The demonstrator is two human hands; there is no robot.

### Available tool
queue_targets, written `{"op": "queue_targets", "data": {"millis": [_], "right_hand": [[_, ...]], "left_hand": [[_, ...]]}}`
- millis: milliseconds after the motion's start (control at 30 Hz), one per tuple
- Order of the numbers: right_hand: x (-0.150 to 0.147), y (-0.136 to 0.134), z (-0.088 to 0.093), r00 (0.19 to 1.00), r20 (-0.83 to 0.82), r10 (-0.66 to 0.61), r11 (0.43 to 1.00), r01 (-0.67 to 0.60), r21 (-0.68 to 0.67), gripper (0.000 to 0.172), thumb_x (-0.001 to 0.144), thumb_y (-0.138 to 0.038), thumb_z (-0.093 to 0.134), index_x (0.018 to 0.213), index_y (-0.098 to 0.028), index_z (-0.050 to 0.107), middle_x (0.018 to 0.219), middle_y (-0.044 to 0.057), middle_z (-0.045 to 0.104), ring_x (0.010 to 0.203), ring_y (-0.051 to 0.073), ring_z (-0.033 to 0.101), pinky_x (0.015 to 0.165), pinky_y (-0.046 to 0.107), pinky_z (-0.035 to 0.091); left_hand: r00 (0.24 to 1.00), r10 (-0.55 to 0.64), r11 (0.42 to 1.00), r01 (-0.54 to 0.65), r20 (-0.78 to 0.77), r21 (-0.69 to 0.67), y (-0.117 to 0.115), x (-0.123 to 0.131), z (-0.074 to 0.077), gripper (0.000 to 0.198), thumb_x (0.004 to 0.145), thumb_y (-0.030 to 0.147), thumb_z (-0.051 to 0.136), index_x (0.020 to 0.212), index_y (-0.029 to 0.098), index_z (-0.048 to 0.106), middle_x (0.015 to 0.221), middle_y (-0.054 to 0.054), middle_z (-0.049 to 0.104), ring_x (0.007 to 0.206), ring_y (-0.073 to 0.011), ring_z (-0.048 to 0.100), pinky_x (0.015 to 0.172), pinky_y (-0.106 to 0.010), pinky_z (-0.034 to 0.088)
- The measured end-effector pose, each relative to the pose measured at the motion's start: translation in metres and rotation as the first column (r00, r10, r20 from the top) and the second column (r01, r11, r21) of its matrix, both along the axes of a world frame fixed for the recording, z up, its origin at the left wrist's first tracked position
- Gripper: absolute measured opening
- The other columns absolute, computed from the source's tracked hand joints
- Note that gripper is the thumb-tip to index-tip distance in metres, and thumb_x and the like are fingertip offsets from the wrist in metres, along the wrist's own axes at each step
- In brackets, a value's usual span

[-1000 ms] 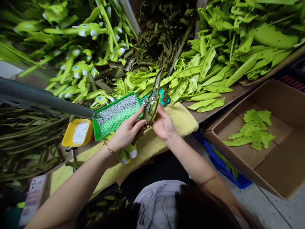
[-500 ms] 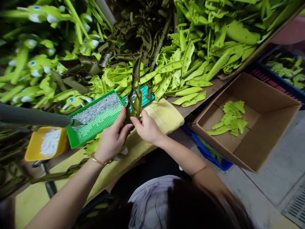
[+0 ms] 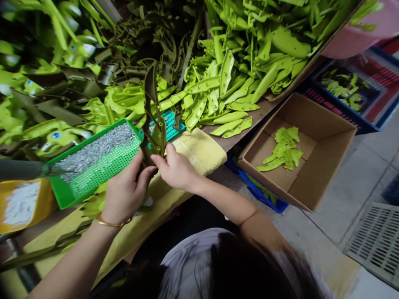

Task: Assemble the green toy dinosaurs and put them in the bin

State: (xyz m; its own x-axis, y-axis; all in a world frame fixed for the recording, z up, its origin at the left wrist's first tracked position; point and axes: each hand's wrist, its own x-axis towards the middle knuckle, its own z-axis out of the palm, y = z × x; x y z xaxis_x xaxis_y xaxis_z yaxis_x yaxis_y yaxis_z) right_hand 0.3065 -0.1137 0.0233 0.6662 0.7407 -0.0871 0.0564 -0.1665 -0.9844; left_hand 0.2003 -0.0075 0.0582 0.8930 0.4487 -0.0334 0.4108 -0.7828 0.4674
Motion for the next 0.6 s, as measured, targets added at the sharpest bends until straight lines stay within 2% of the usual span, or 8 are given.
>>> {"op": "queue_targets", "data": {"millis": [133,267,300,333,367,433,533,600], "right_hand": [[-0.009,0.006,-0.001,0.996,-0.054,-0.067,0.995,0.07,0.065,0.033,0.092,-0.054,0.043,0.112,-0.028,0.045,0.067,-0.004,0.058,0.061,0.016,0.057,0.059,0.03,0.045],[0.043,-0.02,0.015,0.978,0.084,0.192,0.981,-0.192,-0.014,0.042,0.091,-0.061,0.041,0.103,-0.024,0.057,0.075,0.0,0.066,0.069,0.015,0.062,0.065,0.03,0.05],[0.07,-0.032,0.02,0.971,0.166,0.174,0.984,-0.166,-0.065,0.046,0.09,-0.063,0.04,0.1,-0.022,0.06,0.083,0.003,0.068,0.075,0.016,0.064,0.069,0.031,0.051],[0.1,-0.045,0.025,0.957,0.289,-0.013,0.99,0.053,-0.129,0.049,0.089,-0.065,0.041,0.104,-0.022,0.06,0.089,0.004,0.069,0.079,0.016,0.065,0.072,0.032,0.052],[0.132,-0.059,0.028,0.863,0.43,-0.265,0.922,0.357,-0.148,0.054,0.088,-0.067,0.038,0.11,-0.022,0.058,0.092,0.007,0.07,0.081,0.018,0.066,0.071,0.034,0.052],[0.194,-0.081,0.029,0.706,0.53,-0.47,0.779,0.614,-0.128,0.061,0.094,-0.06,0.028,0.131,-0.013,0.043,0.114,0.02,0.064,0.103,0.027,0.063,0.085,0.049,0.049],[0.261,-0.099,0.013,0.433,0.731,-0.527,0.464,0.868,-0.18,0.068,0.088,-0.053,0.051,0.134,-0.004,0.037,0.111,0.028,0.062,0.111,0.039,0.061,0.091,0.06,0.043],[0.285,-0.104,-0.003,0.329,0.787,-0.521,0.335,0.927,-0.166,0.065,0.086,-0.048,0.057,0.132,-0.005,0.039,0.106,0.027,0.064,0.106,0.039,0.063,0.09,0.06,0.044]], "left_hand": [[0.998,0.054,0.998,-0.054,0.01,-0.023,0.001,0.002,0.002,0.063,0.093,0.048,0.041,0.143,0.011,0.041,0.122,-0.016,0.065,0.103,-0.0277,0.064,0.092,-0.038,0.049],[0.994,-0.014,0.933,-0.025,-0.104,-0.36,0.012,0.011,0.012,0.057,0.085,0.057,0.049,0.123,0.015,0.056,0.103,-0.009,0.07,0.091,-0.0272,0.065,0.082,-0.038,0.052],[0.991,-0.053,0.892,-0.007,-0.12,-0.453,0.015,0.014,0.014,0.054,0.083,0.059,0.051,0.116,0.017,0.059,0.098,-0.007,0.07,0.087,-0.0262,0.064,0.079,-0.036,0.052],[0.989,-0.083,0.857,0.008,-0.122,-0.516,0.016,0.017,0.014,0.052,0.081,0.06,0.054,0.11,0.018,0.061,0.096,-0.006,0.07,0.086,-0.0252,0.064,0.078,-0.035,0.052],[0.989,-0.098,0.838,0.02,-0.113,-0.545,0.016,0.02,0.013,0.051,0.08,0.06,0.055,0.107,0.018,0.062,0.095,-0.005,0.07,0.085,-0.0245,0.063,0.077,-0.034,0.052],[0.99,-0.108,0.842,0.041,-0.093,-0.538,0.014,0.025,0.01,0.051,0.079,0.061,0.055,0.104,0.018,0.063,0.098,-0.005,0.07,0.086,-0.0236,0.062,0.078,-0.033,0.05],[0.983,-0.154,0.859,0.082,-0.102,-0.506,0.008,0.026,0.006,0.051,0.079,0.063,0.051,0.098,0.017,0.063,0.098,-0.006,0.069,0.086,-0.0234,0.061,0.079,-0.033,0.049],[0.977,-0.171,0.86,0.084,-0.13,-0.503,0.008,0.021,0.006,0.051,0.079,0.064,0.05,0.094,0.018,0.064,0.094,-0.006,0.069,0.084,-0.0233,0.061,0.076,-0.033,0.049]]}}
